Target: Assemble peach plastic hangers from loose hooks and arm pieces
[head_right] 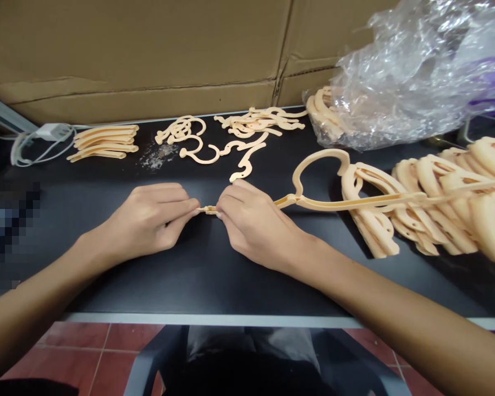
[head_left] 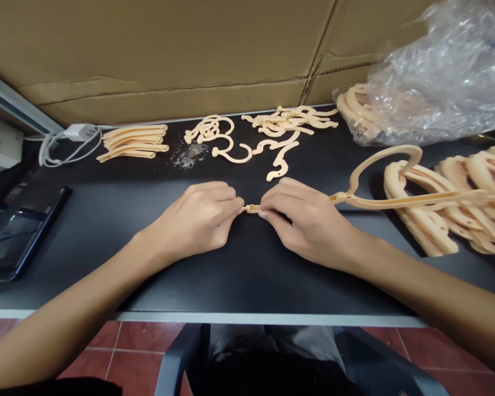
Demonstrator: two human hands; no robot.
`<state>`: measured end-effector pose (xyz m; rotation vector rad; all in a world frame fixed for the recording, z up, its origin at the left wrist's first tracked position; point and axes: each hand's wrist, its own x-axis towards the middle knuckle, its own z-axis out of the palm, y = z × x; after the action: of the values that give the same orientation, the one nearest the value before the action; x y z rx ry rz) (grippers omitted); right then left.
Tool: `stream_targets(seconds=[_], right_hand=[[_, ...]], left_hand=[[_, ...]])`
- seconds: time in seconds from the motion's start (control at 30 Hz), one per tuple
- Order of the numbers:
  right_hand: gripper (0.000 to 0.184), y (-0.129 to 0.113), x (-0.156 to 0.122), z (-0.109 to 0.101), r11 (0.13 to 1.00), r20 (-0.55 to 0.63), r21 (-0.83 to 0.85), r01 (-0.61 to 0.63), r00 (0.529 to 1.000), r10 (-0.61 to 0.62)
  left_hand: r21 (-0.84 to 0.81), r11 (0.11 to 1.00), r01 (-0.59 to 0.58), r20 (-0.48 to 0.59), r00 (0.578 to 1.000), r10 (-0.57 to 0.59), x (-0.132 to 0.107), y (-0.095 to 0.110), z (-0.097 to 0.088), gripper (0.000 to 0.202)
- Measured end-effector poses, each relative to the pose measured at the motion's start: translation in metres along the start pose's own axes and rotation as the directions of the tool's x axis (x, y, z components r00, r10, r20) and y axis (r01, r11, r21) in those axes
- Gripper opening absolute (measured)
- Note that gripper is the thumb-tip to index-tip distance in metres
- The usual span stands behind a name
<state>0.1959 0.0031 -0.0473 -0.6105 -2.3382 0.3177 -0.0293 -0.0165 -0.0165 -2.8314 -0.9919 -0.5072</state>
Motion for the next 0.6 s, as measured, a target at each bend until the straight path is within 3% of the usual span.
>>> stream_targets(seconds=[0.43,0.6], right_hand=[[0.022,-0.003,-0.001,0.004,0.998,-0.03,-0.036,-0.044,0.999,0.043],[0.023,-0.003,-0.001,0.005,0.998,-0.028,-0.046,-0.041,0.999,0.04]], left_hand=[[0.205,0.977,-0.063,-0.019,0.997,0.068,0.001,0.011,0.0,0.028],[0.215,0.975,-0.055,-0.044,0.997,0.066,0.002,0.014,0.002,0.029]])
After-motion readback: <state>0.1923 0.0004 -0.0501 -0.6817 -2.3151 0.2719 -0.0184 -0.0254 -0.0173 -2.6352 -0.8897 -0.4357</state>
